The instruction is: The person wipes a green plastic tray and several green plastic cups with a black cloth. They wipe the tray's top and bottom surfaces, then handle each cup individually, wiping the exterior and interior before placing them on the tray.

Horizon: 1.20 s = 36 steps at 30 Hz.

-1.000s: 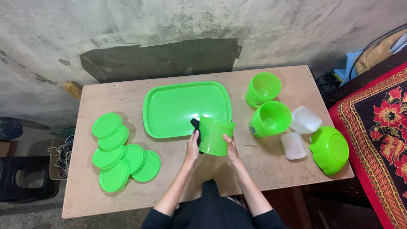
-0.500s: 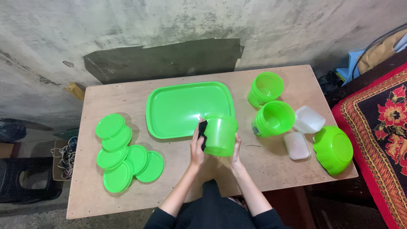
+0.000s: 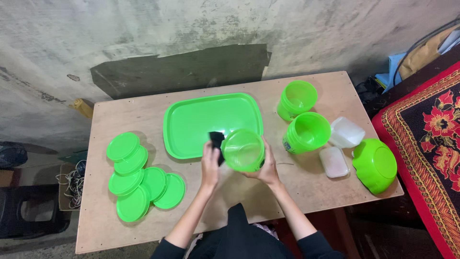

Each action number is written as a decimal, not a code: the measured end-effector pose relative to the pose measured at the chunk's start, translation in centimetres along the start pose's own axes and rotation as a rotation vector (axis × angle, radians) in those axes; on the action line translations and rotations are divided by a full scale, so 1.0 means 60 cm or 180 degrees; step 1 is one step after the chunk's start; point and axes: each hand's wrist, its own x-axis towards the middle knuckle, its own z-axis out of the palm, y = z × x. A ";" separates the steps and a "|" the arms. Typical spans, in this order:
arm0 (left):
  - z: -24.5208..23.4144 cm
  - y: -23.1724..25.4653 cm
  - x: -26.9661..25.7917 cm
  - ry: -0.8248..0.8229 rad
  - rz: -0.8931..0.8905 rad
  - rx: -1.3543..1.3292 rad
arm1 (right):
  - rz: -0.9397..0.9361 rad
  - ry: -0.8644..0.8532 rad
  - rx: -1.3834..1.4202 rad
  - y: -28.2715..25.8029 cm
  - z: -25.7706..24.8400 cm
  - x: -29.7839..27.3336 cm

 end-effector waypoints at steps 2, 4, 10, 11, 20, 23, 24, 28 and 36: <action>0.005 0.053 -0.018 -0.0807 0.0421 0.0533 | -0.0302 -0.0048 -0.0251 -0.013 -0.002 0.006; 0.013 0.096 -0.031 -0.1832 0.0540 0.0791 | -0.0582 -0.0100 -0.0363 -0.014 -0.001 0.011; -0.009 0.132 -0.023 -0.2806 0.2109 0.2963 | -0.1161 0.0082 -0.1004 0.010 -0.004 -0.008; -0.007 0.126 -0.024 -0.2524 0.2391 0.2959 | -0.1172 0.0106 -0.0973 0.014 -0.005 -0.013; 0.047 0.066 -0.041 -0.2645 0.1449 0.2246 | -0.1066 0.0233 -0.0687 0.024 0.004 -0.014; 0.037 0.052 -0.035 -0.1875 0.2824 0.2815 | -0.0956 0.0111 -0.0741 0.031 0.001 -0.022; 0.041 0.047 -0.037 -0.1895 0.2666 0.2764 | -0.0875 0.0128 -0.0774 0.033 0.009 -0.023; 0.077 0.022 -0.050 -0.2922 -0.0790 0.1393 | -0.0667 0.0252 -0.0866 0.035 0.032 -0.035; 0.045 -0.037 -0.042 -0.2266 0.2151 0.2536 | -0.0626 0.0165 -0.0878 0.017 0.022 -0.037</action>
